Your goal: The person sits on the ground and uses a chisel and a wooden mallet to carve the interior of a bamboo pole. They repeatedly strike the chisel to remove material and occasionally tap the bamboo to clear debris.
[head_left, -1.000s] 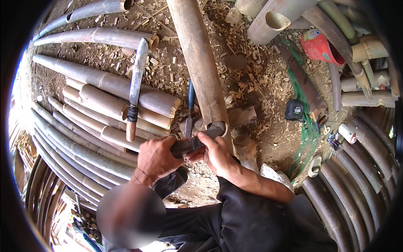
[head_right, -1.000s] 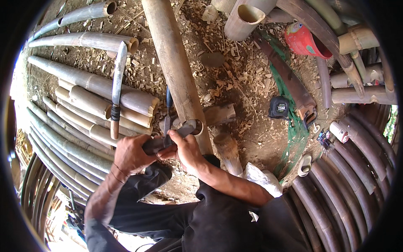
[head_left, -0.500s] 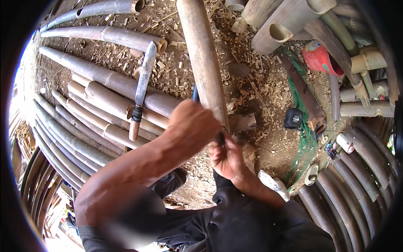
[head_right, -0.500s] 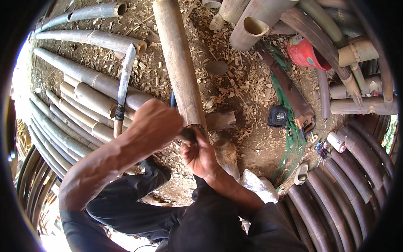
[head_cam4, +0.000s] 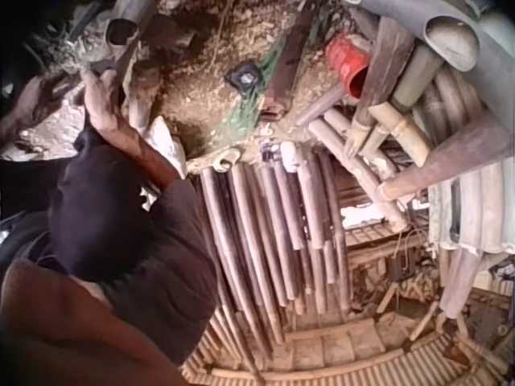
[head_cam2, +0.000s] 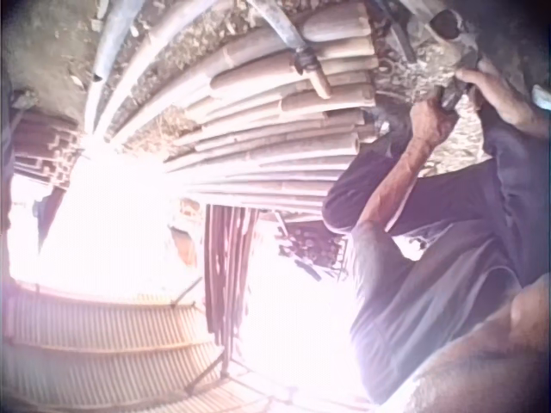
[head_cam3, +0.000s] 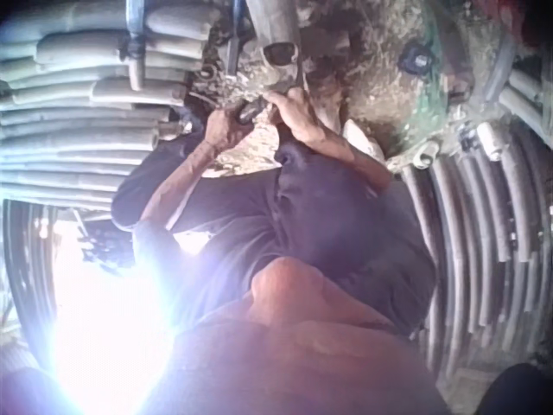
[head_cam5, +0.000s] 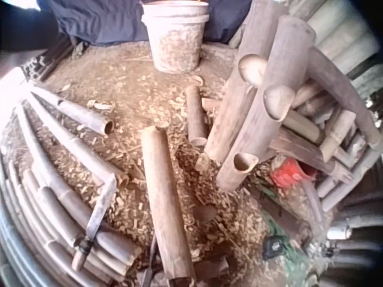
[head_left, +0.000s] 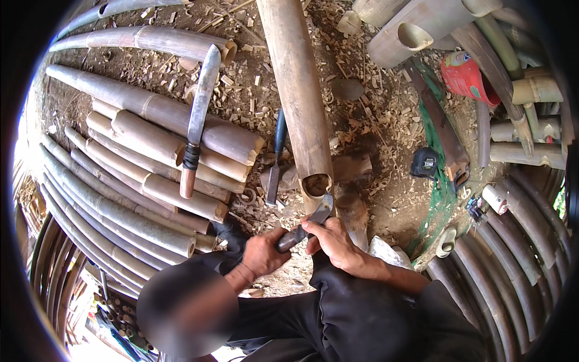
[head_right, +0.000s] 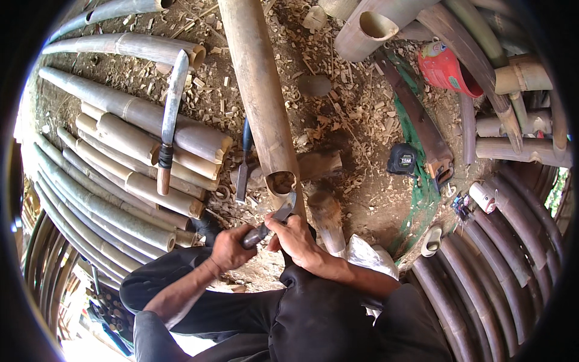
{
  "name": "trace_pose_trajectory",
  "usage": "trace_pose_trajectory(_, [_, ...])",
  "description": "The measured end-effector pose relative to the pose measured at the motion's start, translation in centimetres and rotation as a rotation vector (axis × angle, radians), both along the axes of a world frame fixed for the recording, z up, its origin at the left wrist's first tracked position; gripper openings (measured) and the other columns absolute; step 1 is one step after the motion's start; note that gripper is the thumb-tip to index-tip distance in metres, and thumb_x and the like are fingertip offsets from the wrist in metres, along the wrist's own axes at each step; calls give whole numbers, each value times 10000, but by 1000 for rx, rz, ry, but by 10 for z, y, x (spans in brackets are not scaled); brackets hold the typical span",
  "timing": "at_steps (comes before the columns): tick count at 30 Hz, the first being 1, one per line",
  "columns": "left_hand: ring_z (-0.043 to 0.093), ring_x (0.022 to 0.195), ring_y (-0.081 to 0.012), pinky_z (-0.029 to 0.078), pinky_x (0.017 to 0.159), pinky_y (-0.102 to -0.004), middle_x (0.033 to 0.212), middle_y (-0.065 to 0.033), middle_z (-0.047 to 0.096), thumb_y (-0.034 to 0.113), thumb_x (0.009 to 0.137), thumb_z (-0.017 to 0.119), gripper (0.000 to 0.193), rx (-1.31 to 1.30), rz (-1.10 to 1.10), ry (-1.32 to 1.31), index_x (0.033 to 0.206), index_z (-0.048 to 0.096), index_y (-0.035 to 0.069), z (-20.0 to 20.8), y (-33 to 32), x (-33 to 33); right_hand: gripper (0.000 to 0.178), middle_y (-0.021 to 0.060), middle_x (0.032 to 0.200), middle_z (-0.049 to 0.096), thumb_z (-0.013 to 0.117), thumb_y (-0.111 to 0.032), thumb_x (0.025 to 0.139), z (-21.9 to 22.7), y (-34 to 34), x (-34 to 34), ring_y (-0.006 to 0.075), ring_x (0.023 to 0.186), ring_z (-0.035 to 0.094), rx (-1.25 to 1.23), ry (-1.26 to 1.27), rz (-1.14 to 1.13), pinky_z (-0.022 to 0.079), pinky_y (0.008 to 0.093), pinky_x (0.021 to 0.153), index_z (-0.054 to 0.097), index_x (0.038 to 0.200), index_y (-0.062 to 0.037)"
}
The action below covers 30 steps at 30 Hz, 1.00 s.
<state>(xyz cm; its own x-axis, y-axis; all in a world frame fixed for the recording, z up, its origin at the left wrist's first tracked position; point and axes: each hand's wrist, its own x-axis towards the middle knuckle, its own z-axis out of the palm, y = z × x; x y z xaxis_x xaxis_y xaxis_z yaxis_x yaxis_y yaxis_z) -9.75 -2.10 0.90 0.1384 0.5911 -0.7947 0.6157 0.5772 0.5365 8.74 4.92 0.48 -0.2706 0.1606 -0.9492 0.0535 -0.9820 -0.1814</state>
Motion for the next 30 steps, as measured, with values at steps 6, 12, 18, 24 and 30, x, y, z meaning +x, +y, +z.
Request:
trace_pose_trajectory(6, [665,758,-401,539,722,-439,829,-218,669,220,725,720,426,-107,496,-132,1083,569,45,5,-24,91,327,110,714,701,567,-301,949,-9,3,16,192,530,624,417,-344,433,501,340,538,685,930,4])
trace_pose_trajectory(12, [649,687,-434,545,664,-514,902,-252,644,209,784,677,504,-145,138,-73,1173,451,-19,9,-2,83,369,48,683,682,543,-346,975,-17,-2,17,145,566,602,503,-313,344,464,305,513,690,907,-15])
trace_pose_trajectory(18, [682,771,-274,523,607,-407,847,-85,645,152,811,646,284,232,-857,292,1068,537,98,60,96,-32,259,27,817,655,586,-307,976,-18,-10,-14,119,602,620,-249,529,-487,515,289,508,621,1106,-87])
trace_pose_trajectory(24, [678,693,-305,527,587,-434,764,-109,652,141,811,605,235,111,-721,62,1019,516,80,22,80,-40,285,46,974,635,618,-298,956,-12,-5,-2,124,525,581,-194,356,-311,494,279,480,630,1126,-69])
trace_pose_trajectory(30, [675,791,-281,534,629,-405,865,-109,627,136,851,563,178,364,-413,43,1002,488,78,12,8,3,291,12,770,617,582,-301,976,19,-4,27,115,451,539,96,132,16,439,242,450,619,1093,-37])
